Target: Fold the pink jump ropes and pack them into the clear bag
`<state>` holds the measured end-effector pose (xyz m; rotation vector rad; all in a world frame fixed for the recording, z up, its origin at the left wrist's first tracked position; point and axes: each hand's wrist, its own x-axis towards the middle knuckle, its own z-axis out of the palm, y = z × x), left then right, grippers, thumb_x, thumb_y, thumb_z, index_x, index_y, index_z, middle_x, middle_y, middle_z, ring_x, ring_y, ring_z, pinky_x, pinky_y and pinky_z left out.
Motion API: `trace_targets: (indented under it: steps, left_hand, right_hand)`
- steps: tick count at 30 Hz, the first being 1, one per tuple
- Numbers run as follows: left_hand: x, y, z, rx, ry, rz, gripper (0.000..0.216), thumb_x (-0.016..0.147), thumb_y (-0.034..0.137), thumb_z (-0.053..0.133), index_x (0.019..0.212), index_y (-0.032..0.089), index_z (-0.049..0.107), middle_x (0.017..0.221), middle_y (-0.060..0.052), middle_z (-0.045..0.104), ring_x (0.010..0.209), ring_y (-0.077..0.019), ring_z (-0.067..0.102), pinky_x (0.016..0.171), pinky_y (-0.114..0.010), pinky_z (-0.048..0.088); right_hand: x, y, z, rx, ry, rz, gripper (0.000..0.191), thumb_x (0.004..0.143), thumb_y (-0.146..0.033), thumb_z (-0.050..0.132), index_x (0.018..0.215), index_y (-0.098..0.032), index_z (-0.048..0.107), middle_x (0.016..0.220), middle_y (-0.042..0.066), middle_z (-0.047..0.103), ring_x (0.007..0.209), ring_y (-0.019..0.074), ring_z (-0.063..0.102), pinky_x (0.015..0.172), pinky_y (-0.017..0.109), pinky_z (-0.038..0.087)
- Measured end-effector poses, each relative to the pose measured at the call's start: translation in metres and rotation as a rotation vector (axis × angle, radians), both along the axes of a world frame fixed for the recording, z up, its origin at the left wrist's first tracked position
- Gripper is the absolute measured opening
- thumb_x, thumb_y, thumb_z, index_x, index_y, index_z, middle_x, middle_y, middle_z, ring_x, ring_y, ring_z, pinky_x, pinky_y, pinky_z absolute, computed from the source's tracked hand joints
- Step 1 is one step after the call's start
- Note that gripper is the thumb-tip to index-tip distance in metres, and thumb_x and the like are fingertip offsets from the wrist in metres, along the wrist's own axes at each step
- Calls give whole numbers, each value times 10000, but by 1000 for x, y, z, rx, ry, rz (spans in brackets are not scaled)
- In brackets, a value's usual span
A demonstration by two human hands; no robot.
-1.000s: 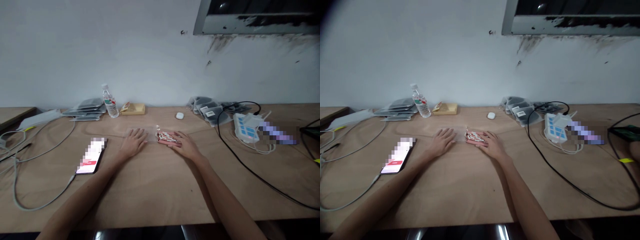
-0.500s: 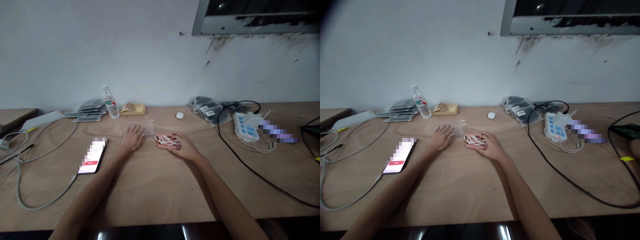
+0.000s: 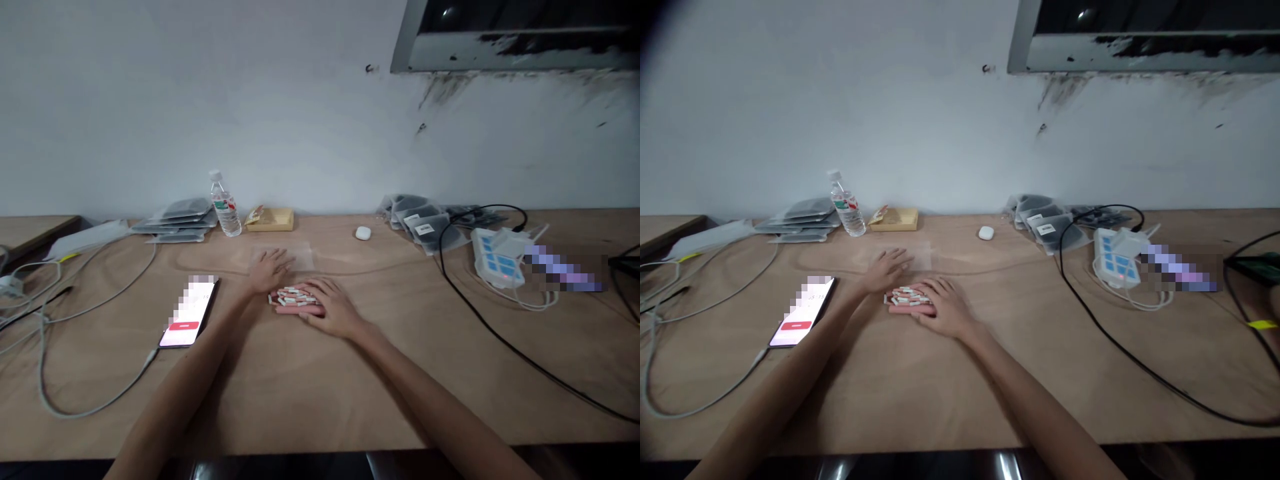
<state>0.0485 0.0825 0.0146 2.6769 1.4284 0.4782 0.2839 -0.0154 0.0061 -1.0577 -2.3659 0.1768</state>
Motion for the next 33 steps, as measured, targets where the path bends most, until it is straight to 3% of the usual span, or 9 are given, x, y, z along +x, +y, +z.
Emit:
trace_targets:
  steps: [3,8,11,13,18,22,27,33]
  left_hand:
    - [2,2,3,-75,-127,-19,402,1035,371,376,1326,266,633,1469,-60,566,1412,-251,457,1178,-541,299]
    - [18,-16,13,87,-454,-20,411,1036,373,359,1195,176,682,1252,-100,692,1221,-221,609,1091,-406,451]
    - [31,-42,22,66,-439,-128,415,1052,418,348,1200,192,664,1190,-83,706,1136,-210,640,1033,-373,490]
    - [37,-63,22,3,-318,-248,418,1057,426,345,1303,206,602,1281,-84,663,1195,-215,606,1055,-381,472]
    - [27,-97,0,53,-112,-230,642,1012,526,434,1547,190,320,1516,-157,455,1404,-311,411,1149,-523,350]
    - [16,-95,-12,85,-50,-175,670,1000,541,444,1554,188,315,1515,-179,426,1408,-356,374,1153,-564,307]
    - [15,-77,-7,9,-60,-209,610,1004,532,429,1542,256,350,1409,-148,500,1267,-324,500,1060,-499,413]
    - [10,-58,-4,-27,-105,-280,611,983,534,495,1532,303,364,1376,-121,530,1243,-307,519,1059,-476,407]
  right_hand:
    - [-11,2,-1,21,-28,-49,601,827,-352,670,1400,-231,534,1419,122,563,1316,329,478,1143,508,353]
    - [-10,2,-1,16,-48,-44,658,789,-347,704,1410,-214,530,1407,133,570,1317,339,477,1154,513,343]
    - [-2,4,-3,29,-28,-13,725,779,-400,734,1436,-198,503,1442,152,543,1362,352,442,1175,534,316]
    - [4,6,-4,29,8,34,716,804,-431,727,1439,-197,492,1458,159,528,1383,342,432,1175,532,327]
    - [20,13,-7,2,101,99,723,832,-500,730,1443,-204,483,1445,172,529,1353,337,483,1124,536,407]
    - [26,18,-8,-13,111,62,724,851,-536,719,1454,-221,471,1486,165,506,1374,343,470,1132,547,401]
    - [27,22,-10,-80,168,-3,646,925,-556,638,1471,-262,460,1505,123,513,1377,298,490,1136,503,423]
    - [30,26,-19,-102,158,-121,709,909,-595,630,1493,-238,444,1500,171,503,1358,342,511,1100,548,446]
